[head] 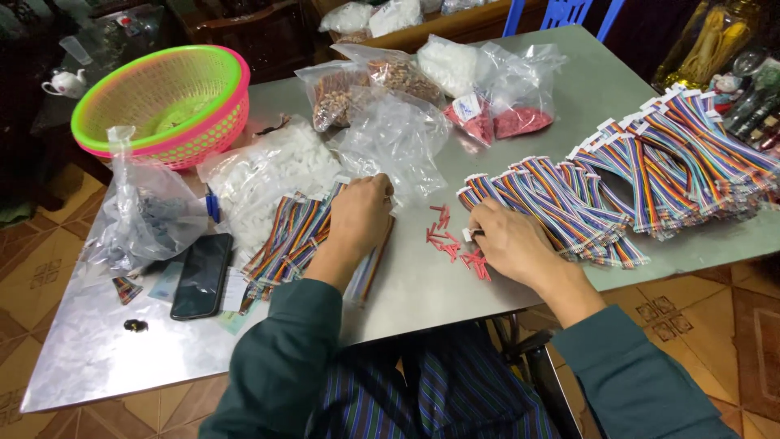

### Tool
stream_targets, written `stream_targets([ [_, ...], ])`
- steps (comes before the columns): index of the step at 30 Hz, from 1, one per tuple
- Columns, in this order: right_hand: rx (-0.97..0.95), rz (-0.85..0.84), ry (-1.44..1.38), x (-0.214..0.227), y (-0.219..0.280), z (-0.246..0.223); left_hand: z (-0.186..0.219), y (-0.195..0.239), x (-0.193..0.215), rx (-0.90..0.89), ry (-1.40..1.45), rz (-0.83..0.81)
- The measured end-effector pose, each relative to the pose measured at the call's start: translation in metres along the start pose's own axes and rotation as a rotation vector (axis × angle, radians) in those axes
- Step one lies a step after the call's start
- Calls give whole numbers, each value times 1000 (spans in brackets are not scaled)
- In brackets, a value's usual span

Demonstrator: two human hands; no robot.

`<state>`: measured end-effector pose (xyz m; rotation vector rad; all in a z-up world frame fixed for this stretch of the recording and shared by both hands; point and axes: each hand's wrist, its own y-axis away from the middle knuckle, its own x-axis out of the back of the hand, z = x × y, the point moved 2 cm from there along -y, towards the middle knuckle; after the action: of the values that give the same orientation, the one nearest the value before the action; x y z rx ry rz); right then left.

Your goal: Bundling multi-colored ribbon cables using small red plastic ties at a workspace

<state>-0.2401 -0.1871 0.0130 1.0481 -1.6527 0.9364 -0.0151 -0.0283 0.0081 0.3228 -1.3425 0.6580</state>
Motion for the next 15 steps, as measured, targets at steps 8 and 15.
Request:
stream_targets([
  [8, -36, 205, -420, 10, -6, 7, 11, 27, 110, -145, -203, 143],
  [15, -127, 246, -608, 15, 3, 0, -37, 44, 157, -172, -81, 534],
])
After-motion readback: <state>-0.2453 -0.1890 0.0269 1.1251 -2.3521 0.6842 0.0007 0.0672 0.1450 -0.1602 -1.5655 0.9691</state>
